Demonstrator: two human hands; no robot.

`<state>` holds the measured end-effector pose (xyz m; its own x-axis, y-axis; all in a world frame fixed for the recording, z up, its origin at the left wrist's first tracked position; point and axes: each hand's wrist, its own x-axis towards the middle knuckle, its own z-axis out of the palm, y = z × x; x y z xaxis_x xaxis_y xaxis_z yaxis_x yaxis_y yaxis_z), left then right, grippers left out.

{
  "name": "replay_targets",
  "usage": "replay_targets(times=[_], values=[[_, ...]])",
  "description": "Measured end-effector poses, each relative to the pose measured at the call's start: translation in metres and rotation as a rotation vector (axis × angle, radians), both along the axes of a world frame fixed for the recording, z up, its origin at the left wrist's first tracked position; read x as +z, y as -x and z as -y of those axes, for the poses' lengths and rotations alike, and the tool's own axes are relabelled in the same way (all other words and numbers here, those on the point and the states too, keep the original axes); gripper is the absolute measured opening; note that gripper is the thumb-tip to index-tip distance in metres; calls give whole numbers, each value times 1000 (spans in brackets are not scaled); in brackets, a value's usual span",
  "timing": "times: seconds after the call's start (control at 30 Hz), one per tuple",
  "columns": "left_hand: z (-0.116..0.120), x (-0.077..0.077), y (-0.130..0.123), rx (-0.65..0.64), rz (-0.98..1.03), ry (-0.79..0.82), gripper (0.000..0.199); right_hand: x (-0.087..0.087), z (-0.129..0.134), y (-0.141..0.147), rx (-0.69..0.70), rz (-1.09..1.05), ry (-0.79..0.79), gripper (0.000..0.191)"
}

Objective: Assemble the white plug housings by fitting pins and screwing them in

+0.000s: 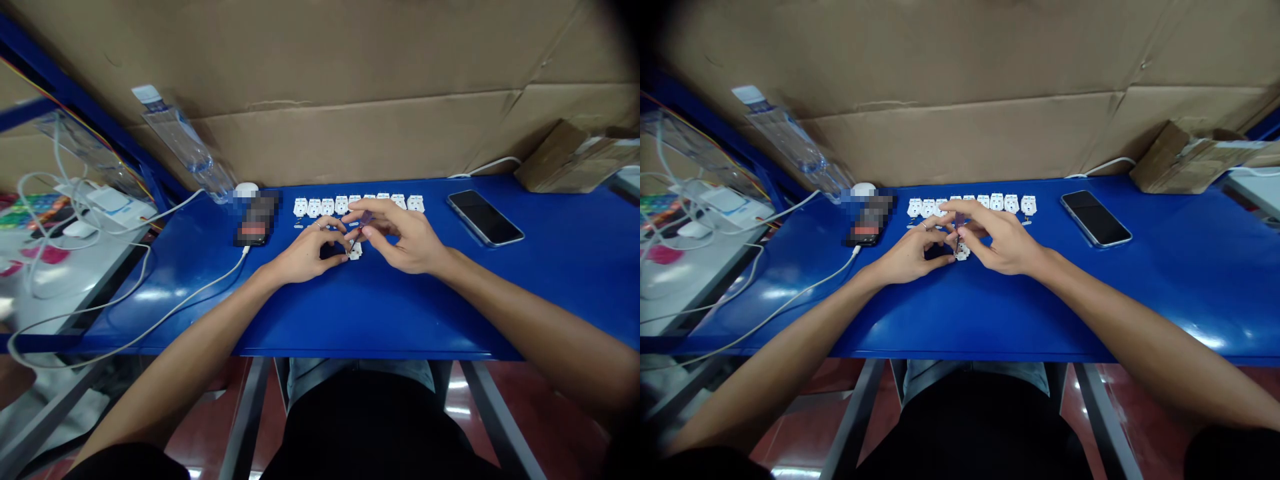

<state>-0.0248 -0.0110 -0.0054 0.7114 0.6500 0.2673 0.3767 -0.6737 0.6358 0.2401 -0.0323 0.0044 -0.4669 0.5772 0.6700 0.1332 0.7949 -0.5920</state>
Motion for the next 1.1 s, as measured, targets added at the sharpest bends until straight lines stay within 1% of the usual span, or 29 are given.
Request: replay_targets(times=[0.1,0.23,0.37,0.53,0.63,0.7,0.83,1.0,1.1], values=[[0,-1,-2,-16,23,-28,11,1,1,0,-42,25,-23,53],[-1,-2,-3,-37,26,-42,11,5,4,2,-158,27,-96,45],[-1,-1,-4,-38,12,-26,10,8,5,2,-150,88,-58,50],[0,-1,-5,-22,1,-36,11,7,3,2,-198,49,-86,44],[0,-1,-5,-22,-4,-26,9,6,3,3,-166,84,-98,53],[0,-1,-5,-31,-1,-25,9,5,4,4,-156,92,-101,55],[-1,-3,-5,-26,-8,-38,11,2,4,7,-214,26,-127,46],[1,0,-6,-42,1,-32,8,-2,3,8,-176,42,-60,53],[3,1,-7,-32,-10,-43,10,-2,2,9,-228,-24,-82,48]])
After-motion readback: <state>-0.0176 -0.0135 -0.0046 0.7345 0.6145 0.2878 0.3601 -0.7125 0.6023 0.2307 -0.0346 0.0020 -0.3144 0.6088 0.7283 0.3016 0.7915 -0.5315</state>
